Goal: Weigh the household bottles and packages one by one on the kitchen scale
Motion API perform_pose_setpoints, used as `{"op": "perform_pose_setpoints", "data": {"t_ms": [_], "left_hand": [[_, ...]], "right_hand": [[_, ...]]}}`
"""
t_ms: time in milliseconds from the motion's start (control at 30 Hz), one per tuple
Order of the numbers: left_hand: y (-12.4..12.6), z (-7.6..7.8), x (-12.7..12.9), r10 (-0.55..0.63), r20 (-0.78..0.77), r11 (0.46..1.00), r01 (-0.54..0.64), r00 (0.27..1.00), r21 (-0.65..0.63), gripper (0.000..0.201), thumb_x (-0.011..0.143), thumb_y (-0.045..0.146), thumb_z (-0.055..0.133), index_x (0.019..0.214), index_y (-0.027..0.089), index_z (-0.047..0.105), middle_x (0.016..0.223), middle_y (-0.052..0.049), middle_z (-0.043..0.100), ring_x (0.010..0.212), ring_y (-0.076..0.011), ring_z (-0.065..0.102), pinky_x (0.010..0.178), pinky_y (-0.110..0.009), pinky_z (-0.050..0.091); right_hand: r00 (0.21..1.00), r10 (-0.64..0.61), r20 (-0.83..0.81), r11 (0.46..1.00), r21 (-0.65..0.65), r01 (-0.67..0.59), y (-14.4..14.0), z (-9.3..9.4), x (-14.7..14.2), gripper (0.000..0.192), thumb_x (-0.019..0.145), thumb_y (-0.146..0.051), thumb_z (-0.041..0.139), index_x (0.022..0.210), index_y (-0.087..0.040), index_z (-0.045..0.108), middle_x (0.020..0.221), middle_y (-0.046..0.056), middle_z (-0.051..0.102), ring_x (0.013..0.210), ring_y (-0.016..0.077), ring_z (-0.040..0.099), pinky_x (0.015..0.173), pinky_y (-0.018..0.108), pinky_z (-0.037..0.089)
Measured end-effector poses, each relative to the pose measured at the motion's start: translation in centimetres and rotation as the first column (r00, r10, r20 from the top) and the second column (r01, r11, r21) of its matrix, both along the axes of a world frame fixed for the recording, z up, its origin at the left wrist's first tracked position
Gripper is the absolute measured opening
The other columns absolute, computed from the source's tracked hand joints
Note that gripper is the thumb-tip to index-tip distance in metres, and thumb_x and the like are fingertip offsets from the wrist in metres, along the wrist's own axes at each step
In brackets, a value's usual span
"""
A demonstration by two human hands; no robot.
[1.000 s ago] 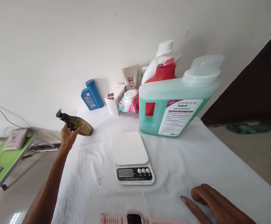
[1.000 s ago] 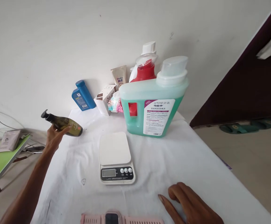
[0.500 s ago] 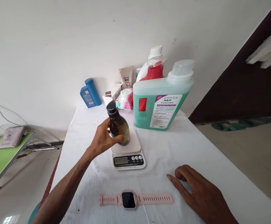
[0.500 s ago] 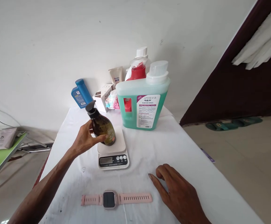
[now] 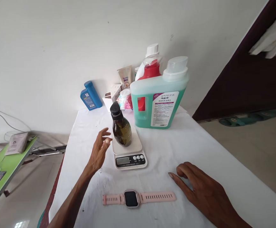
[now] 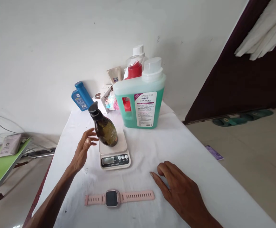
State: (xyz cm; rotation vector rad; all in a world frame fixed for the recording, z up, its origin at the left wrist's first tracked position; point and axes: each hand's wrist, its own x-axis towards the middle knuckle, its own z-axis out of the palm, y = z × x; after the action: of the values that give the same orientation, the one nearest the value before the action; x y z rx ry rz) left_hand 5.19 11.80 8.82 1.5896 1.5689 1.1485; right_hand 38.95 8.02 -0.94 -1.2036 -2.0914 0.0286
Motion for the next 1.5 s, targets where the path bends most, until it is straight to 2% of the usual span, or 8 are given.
{"op": "perform_pose_setpoints", "data": {"t_ms": [133,233,667,833,1033,1133,1267,1500], "left_hand": [[-1.8,-4.3,-2.9,0.143,-0.022,0.983,-0.145,0.989,-0.116,0.055,0.098,0.069,0.043,0.112,0.023,0.069,0.099,-0.009,0.071,0.084,-0.0234,0.069,0.079,-0.04,0.057],[-2.7,-6.3,-3.7,0.199,-0.03,0.976,-0.201,0.98,-0.079,0.044,0.098,0.063,0.05,0.108,0.025,0.068,0.096,-0.006,0.071,0.084,-0.0221,0.069,0.082,-0.038,0.057],[-2.9,-6.8,-3.6,0.19,-0.082,0.978,-0.196,0.978,-0.07,0.039,0.096,0.061,0.055,0.11,0.026,0.066,0.096,-0.005,0.072,0.087,-0.0228,0.071,0.084,-0.038,0.057],[-2.8,-4.8,-2.8,0.154,-0.02,0.978,-0.155,0.988,-0.138,0.048,0.098,0.064,0.05,0.123,0.024,0.062,0.111,-0.009,0.069,0.094,-0.0228,0.069,0.085,-0.038,0.055],[0.0,0.3,1.3,0.046,-0.1,0.995,-0.037,0.994,0.089,0.068,0.086,0.056,0.074,0.142,0.026,0.049,0.139,-0.012,0.059,0.115,-0.0261,0.064,0.091,-0.041,0.053],[2.0,1.2,3.6,0.079,-0.239,0.988,-0.044,0.968,0.145,0.071,0.073,0.049,0.086,0.133,0.024,0.055,0.127,-0.011,0.065,0.108,-0.0263,0.065,0.088,-0.04,0.054],[3.5,0.8,5.1,0.161,-0.288,0.983,-0.127,0.944,0.134,0.041,0.073,0.045,0.085,0.098,0.02,0.064,0.092,-0.005,0.07,0.081,-0.0215,0.066,0.071,-0.035,0.054],[8.1,3.0,2.5,0.265,-0.205,0.958,-0.234,0.942,0.164,0.04,0.071,0.04,0.086,0.098,0.018,0.067,0.094,-0.009,0.076,0.08,-0.0243,0.069,0.067,-0.036,0.055]], "right_hand": [[1.0,-0.011,0.007,1.0,0.013,0.011,0.0,0.0,-0.1,0.028,0.108,-0.036,0.047,0.083,-0.024,0.047,0.072,-0.002,0.055,0.057,0.0118,0.057,0.05,0.025,0.039],[0.999,-0.024,0.027,1.0,0.018,0.024,0.0,-0.2,-0.2,0.029,0.108,-0.036,0.047,0.083,-0.023,0.047,0.072,-0.003,0.056,0.056,0.0116,0.057,0.05,0.025,0.037],[0.997,-0.041,0.065,0.997,0.065,0.036,-0.1,0.2,-0.5,0.03,0.109,-0.035,0.044,0.082,-0.023,0.047,0.07,-0.003,0.055,0.055,0.0111,0.057,0.051,0.026,0.036],[0.999,-0.035,0.031,0.999,0.041,0.033,0.0,0.3,-0.5,0.03,0.109,-0.035,0.045,0.081,-0.023,0.047,0.07,-0.002,0.056,0.056,0.011,0.058,0.05,0.025,0.038],[0.999,-0.041,0.03,0.998,0.049,0.04,0.2,0.0,-0.4,0.03,0.109,-0.034,0.045,0.082,-0.023,0.046,0.07,-0.003,0.054,0.054,0.0103,0.055,0.048,0.024,0.037],[0.998,-0.046,0.032,0.997,0.063,0.044,0.1,0.0,-0.3,0.028,0.109,-0.033,0.045,0.083,-0.022,0.047,0.071,-0.003,0.053,0.054,0.01,0.055,0.049,0.023,0.037],[0.998,-0.05,0.033,0.997,0.052,0.048,0.2,0.2,-0.4,0.028,0.11,-0.031,0.045,0.084,-0.022,0.048,0.072,-0.003,0.054,0.056,0.01,0.056,0.052,0.024,0.039],[0.999,-0.045,0.013,0.998,0.054,0.044,0.4,0.3,-0.3,0.028,0.109,-0.031,0.046,0.083,-0.022,0.049,0.071,-0.003,0.053,0.054,0.0093,0.055,0.051,0.024,0.039]]}}
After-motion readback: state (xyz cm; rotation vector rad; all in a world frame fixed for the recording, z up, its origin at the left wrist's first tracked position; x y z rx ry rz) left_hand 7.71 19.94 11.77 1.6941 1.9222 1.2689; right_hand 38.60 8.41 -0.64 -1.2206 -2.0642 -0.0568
